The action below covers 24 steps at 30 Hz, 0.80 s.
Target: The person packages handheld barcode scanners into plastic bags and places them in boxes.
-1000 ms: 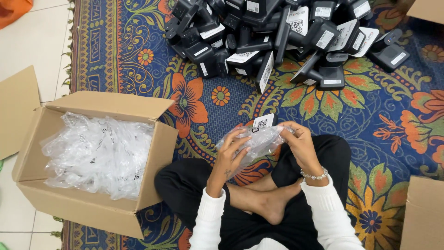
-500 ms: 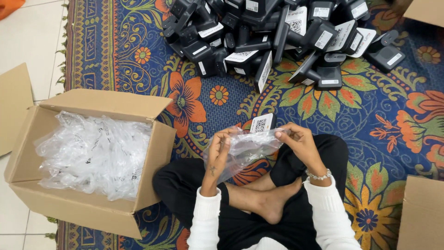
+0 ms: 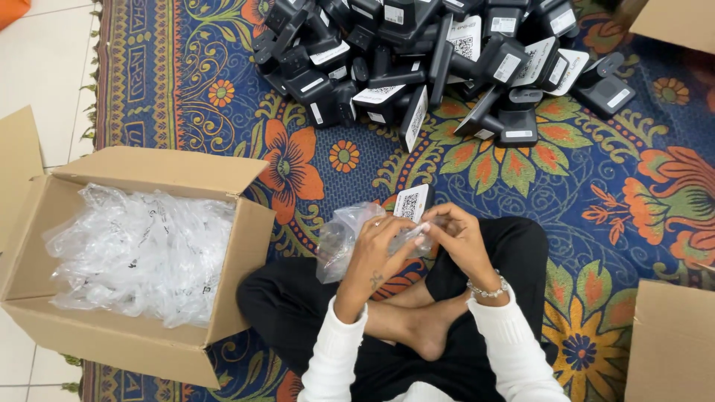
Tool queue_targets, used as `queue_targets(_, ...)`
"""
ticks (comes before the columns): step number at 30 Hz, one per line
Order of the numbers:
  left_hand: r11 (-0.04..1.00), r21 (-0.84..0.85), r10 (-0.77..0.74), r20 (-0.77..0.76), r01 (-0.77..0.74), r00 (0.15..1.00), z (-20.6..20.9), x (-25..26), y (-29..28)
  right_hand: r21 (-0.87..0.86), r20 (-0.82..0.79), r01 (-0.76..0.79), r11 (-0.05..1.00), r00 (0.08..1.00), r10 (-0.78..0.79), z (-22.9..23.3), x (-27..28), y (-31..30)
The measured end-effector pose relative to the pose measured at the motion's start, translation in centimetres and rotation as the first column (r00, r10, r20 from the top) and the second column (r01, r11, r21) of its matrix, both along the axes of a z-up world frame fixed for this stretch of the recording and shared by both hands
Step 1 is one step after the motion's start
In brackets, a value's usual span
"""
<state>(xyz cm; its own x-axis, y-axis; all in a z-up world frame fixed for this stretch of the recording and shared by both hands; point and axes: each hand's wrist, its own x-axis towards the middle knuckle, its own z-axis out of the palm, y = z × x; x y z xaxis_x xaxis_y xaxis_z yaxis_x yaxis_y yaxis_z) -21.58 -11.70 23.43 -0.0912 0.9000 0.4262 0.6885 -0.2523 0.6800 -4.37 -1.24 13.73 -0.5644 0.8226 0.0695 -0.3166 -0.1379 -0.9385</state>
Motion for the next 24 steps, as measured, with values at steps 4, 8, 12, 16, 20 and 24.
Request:
queue_targets(4,0.996,-0.057,0.068,0.083,-0.063,0.994,-0.3,0.6,0.6,-0.022,0.042,0.104,0.994,0.994,-0.103,1.3,-0.2,-0.2)
queue_targets(8,0.983,-0.155,0.13,0.227,-0.096,0.965,-0.7,0.6,0.7,-0.063,0.006,0.18,0.982,0.984,-0.18,-0.8,0.1,0.0)
queue_targets(12,0.975,-0.22,0.096,0.244,-0.041,0.965,-0.6,-0.1,0.0,-0.11,-0.002,0.191,0.975,0.981,-0.193,-0.1,0.2,0.0)
queue_targets(16,0.962,-0.274,0.05,0.155,-0.005,0.987,-1.5,0.2,-0.7,-0.185,-0.047,0.311,0.932,0.945,-0.325,-0.1,-0.2,0.6)
queue_targets(20,0.969,-0.248,0.044,0.117,-0.014,0.992,-2.1,1.1,-1.2,-0.067,-0.107,0.484,0.873,0.866,-0.489,-0.5,-0.8,0.6)
queue_targets(24,0.986,-0.164,-0.031,0.081,0.044,0.996,-2.4,1.9,-1.3,0.142,-0.031,0.522,0.841,0.851,-0.524,0.2,-1.3,0.2)
